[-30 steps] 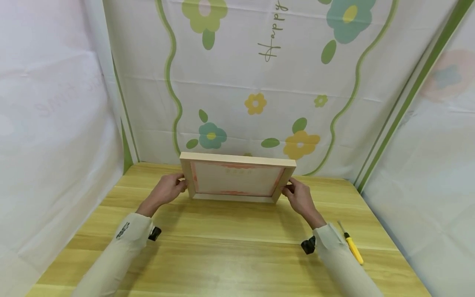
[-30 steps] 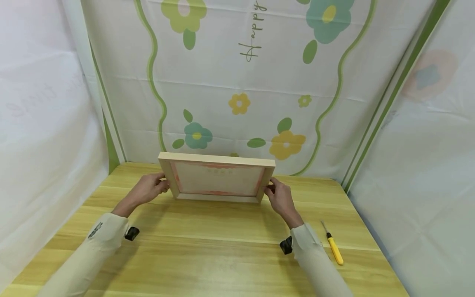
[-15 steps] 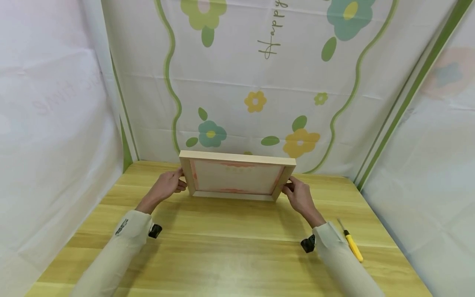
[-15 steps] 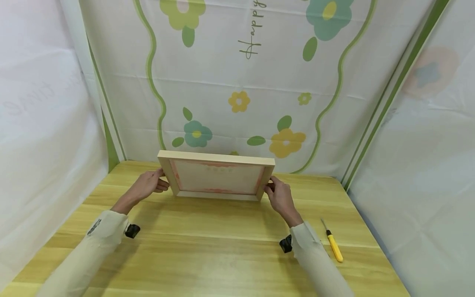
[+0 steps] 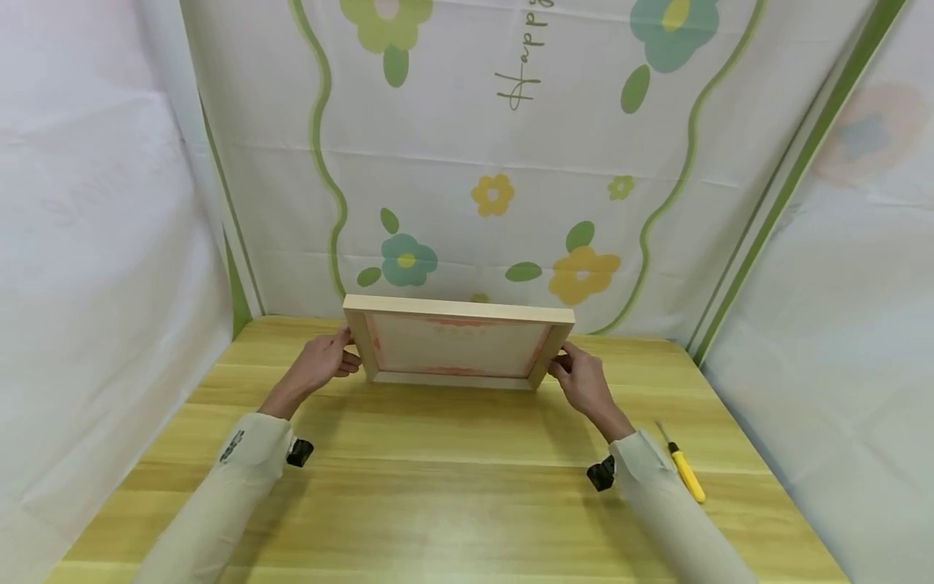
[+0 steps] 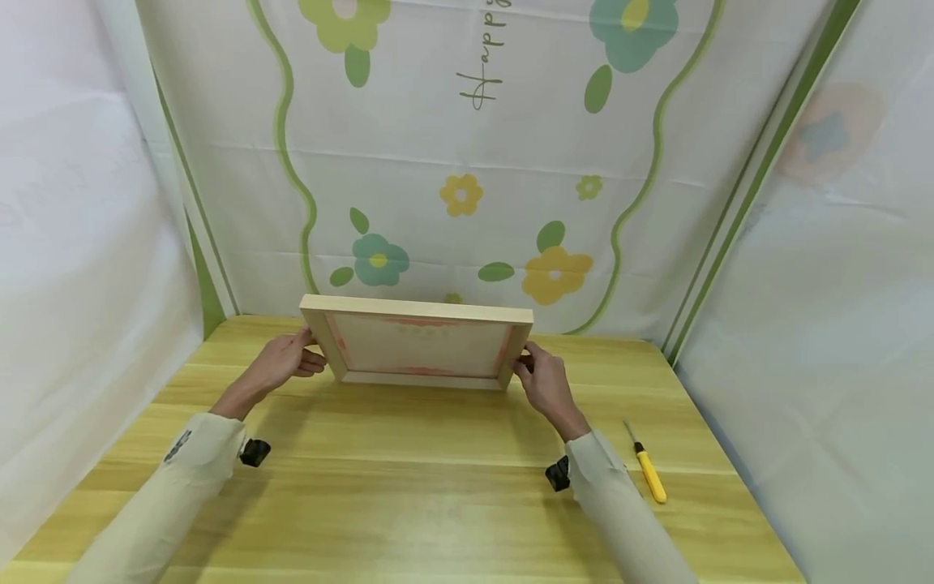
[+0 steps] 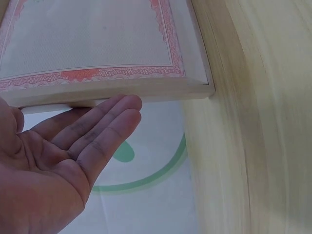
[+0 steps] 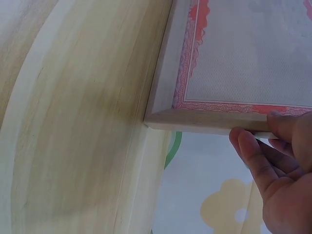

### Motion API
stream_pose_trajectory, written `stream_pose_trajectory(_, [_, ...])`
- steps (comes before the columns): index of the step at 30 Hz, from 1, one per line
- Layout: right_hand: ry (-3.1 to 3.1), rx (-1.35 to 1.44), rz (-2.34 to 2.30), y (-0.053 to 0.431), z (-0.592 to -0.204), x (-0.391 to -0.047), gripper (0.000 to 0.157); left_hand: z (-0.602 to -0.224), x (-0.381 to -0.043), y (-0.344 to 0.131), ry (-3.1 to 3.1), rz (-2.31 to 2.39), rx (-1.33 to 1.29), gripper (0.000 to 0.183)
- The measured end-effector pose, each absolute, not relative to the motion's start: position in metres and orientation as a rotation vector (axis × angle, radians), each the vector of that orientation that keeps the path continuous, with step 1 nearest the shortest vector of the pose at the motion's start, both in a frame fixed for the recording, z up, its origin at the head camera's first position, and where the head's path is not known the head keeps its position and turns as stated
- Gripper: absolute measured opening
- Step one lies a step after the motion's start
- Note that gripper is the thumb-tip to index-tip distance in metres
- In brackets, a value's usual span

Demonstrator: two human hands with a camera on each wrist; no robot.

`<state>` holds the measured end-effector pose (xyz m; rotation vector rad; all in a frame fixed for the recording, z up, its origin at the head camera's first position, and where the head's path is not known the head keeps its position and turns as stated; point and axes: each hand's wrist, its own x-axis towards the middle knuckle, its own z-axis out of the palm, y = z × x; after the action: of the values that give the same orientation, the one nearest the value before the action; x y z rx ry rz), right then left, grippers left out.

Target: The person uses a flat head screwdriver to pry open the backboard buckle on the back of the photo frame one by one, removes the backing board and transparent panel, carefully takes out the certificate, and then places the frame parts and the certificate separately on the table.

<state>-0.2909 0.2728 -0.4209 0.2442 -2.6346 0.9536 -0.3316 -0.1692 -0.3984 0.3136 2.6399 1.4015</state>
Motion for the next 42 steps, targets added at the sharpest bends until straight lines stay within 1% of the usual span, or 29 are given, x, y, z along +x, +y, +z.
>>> stream_pose_trajectory(11, [-2.631,0.218,0.971,0.274,-0.424,-0.29,0.039,-0.398,-0.332,-0.169,2.621,1.4,0.316,0.088])
stream_pose_trajectory(20, [-2.628,0.255,0.928,0.272,-0.425,-0.288,0.035,-0.399,-0.332,-0.173,2.621,1.386,0.304,0.09])
stream_pose_trajectory(24, [-2.636,0.24,0.927,0.273,-0.424,-0.286,0.036,-0.398,-0.332,-0.171,2.613,1.402,0.313,0.09])
stream_pose_trajectory(34, [-2.657,0.192,0.964,0.272,-0.425,-0.28,0.031,-0.401,-0.331,-0.168,2.573,1.432,0.346,0.096])
stream_pose_trajectory(39, [-2.647,0.162,0.939,0.271,-0.427,-0.274,0.02,-0.404,-0.328,-0.167,2.548,1.447,0.404,0.079])
stream_pose_trajectory(42, [-2.628,0.193,0.896,0.271,-0.43,-0.272,0.018,-0.406,-0.327,-0.167,2.537,1.455,0.433,0.071])
